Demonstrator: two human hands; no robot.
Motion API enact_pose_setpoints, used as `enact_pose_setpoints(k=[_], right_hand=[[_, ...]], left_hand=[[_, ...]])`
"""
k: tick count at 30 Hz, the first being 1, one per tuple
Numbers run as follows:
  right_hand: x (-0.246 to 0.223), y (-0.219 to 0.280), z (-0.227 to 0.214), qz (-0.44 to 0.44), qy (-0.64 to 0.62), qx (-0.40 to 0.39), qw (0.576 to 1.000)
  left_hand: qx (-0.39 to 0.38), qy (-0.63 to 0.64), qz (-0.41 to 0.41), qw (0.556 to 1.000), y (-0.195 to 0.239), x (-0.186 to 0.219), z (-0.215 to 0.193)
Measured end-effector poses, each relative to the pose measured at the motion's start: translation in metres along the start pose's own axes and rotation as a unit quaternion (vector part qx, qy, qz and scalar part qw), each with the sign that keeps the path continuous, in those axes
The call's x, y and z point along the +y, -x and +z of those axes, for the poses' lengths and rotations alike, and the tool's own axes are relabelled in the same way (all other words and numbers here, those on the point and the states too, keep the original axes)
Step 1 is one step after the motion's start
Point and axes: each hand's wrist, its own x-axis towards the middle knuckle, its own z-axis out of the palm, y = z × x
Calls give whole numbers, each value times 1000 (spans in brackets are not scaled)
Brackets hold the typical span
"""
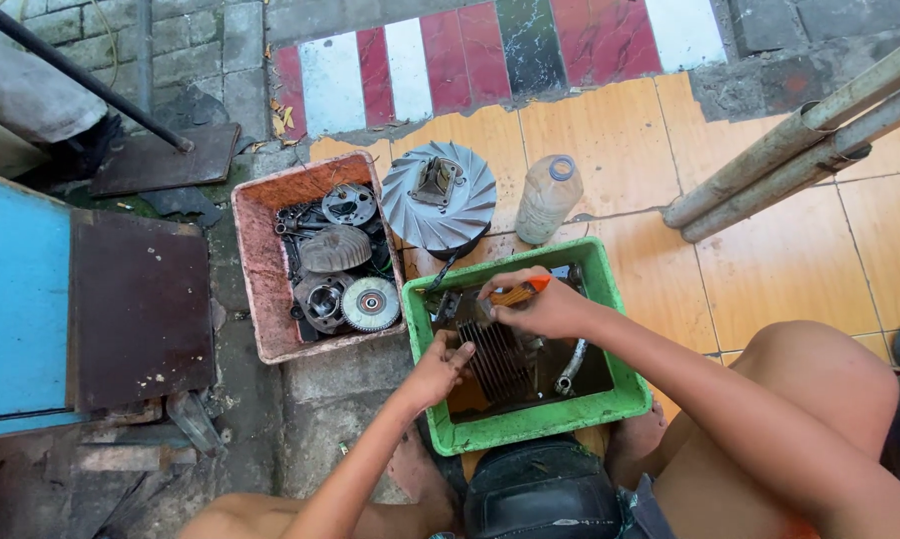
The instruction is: Cleaning a motorcycle engine cylinder block using a brush and solvent in a tray
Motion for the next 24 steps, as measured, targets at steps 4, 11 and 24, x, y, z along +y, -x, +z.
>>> enact_pose_setpoints(k=[4,11,24], right_hand=[[6,-11,-9,-10,79,5,997],[5,-11,8,1,104,-3,995],[-8,-4,16,-33,26,-13,999]], left_hand=[[6,8,4,1000,2,1,0],[11,11,11,1000,0,-5,3],[6,6,14,1000,7,4,3]])
